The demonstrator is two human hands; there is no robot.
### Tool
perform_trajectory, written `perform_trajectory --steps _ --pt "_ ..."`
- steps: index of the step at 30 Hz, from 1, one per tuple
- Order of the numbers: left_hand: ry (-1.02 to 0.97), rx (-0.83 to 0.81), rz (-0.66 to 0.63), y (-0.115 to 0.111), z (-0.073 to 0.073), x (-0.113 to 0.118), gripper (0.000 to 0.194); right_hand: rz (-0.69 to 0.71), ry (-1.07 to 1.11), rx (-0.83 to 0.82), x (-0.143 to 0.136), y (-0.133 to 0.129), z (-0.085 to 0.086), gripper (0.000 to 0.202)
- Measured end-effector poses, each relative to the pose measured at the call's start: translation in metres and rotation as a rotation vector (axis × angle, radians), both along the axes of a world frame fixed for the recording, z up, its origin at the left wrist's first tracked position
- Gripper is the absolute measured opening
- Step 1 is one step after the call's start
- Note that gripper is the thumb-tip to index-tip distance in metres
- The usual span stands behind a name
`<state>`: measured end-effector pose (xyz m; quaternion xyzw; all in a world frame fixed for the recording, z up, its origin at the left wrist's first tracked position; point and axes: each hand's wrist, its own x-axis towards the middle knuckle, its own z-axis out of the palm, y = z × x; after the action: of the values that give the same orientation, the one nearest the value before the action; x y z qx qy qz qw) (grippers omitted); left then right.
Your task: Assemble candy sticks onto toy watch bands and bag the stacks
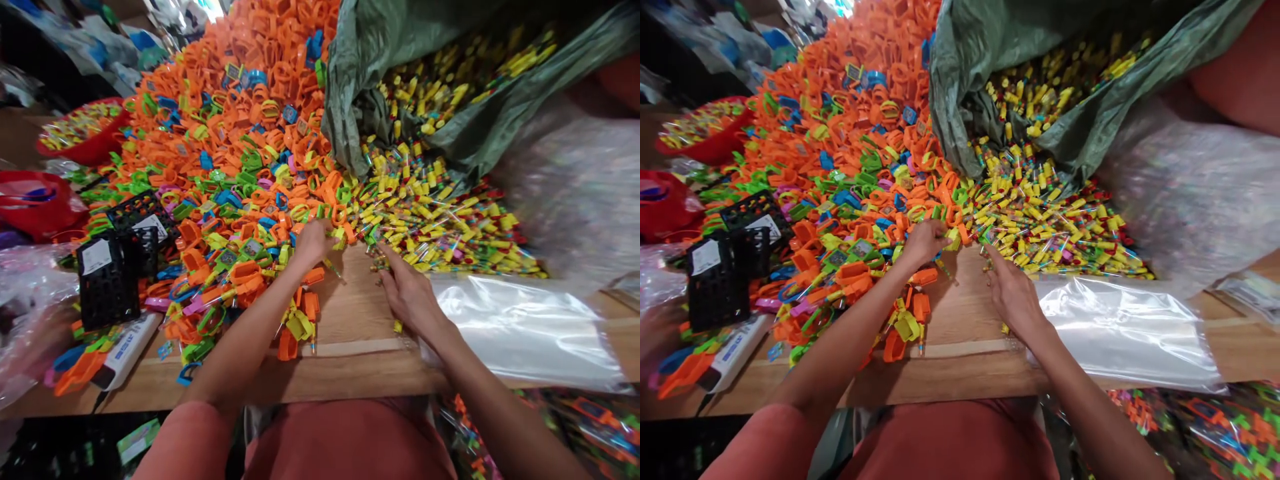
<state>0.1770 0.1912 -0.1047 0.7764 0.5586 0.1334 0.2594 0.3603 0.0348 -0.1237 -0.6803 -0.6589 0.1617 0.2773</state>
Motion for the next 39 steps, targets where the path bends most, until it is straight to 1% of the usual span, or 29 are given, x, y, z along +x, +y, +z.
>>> perform_trajectory --steps 2,5,6,8,10,12,15,17,21,25,27,29,34,36,39 --pt "-0.038 -0.028 -0.023 -0.004 -0.002 -0.005 0.024 0.01 0.041 0.013 -0.004 0.001 0.002 0.055" --pt "-0.09 -0.051 -0.046 -0.011 -0.006 -0.011 0.032 0.034 0.073 0.017 -0.011 0.004 0.001 0.046" --pt "-0.105 -0.052 -0.054 -0.013 -0.007 -0.013 0.031 0.046 0.086 0.027 -0.013 0.005 0.0 0.042" --pt "-0.136 -0.05 -0.074 -0.017 -0.009 -0.016 0.023 0.072 0.137 0.063 -0.016 0.007 -0.002 0.035" --pt "-0.171 -0.044 -0.088 -0.019 -0.01 -0.018 0.014 0.095 0.221 0.109 -0.019 0.008 -0.004 0.032" --pt "-0.209 -0.032 -0.087 -0.02 -0.01 -0.02 0.009 0.102 0.298 0.146 -0.02 0.009 -0.003 0.03" --pt "-0.272 0.0 -0.055 -0.021 -0.009 -0.022 0.01 0.066 0.361 0.153 -0.021 0.011 0.0 0.028" --pt "-0.371 -0.003 -0.012 -0.022 -0.009 -0.023 0.014 0.044 0.398 0.132 -0.021 0.013 0.002 0.028" --pt "-0.649 -0.139 0.046 -0.026 -0.009 -0.023 0.025 0.053 0.509 0.096 -0.026 0.017 0.002 0.026" --pt "-0.807 -0.263 0.027 -0.034 -0.007 -0.019 0.027 0.052 0.63 0.05 -0.032 0.018 0.0 0.022" --pt "-0.819 -0.276 0.006 -0.036 -0.006 -0.018 0.025 0.06 0.653 0.018 -0.034 0.017 0.0 0.018" --pt "-0.787 -0.262 0.008 -0.037 -0.008 -0.017 0.024 0.058 0.662 0.006 -0.035 0.016 -0.001 0.017" --pt "-0.701 -0.182 0.099 -0.037 -0.015 -0.016 0.027 0.001 0.741 -0.022 -0.036 0.015 -0.003 0.017" --pt "-0.717 -0.151 0.122 -0.038 -0.014 -0.015 0.027 -0.007 0.794 -0.026 -0.036 0.015 -0.003 0.019" --pt "-0.795 -0.179 0.134 -0.041 -0.009 -0.013 0.026 -0.011 0.849 -0.035 -0.038 0.015 -0.002 0.024"
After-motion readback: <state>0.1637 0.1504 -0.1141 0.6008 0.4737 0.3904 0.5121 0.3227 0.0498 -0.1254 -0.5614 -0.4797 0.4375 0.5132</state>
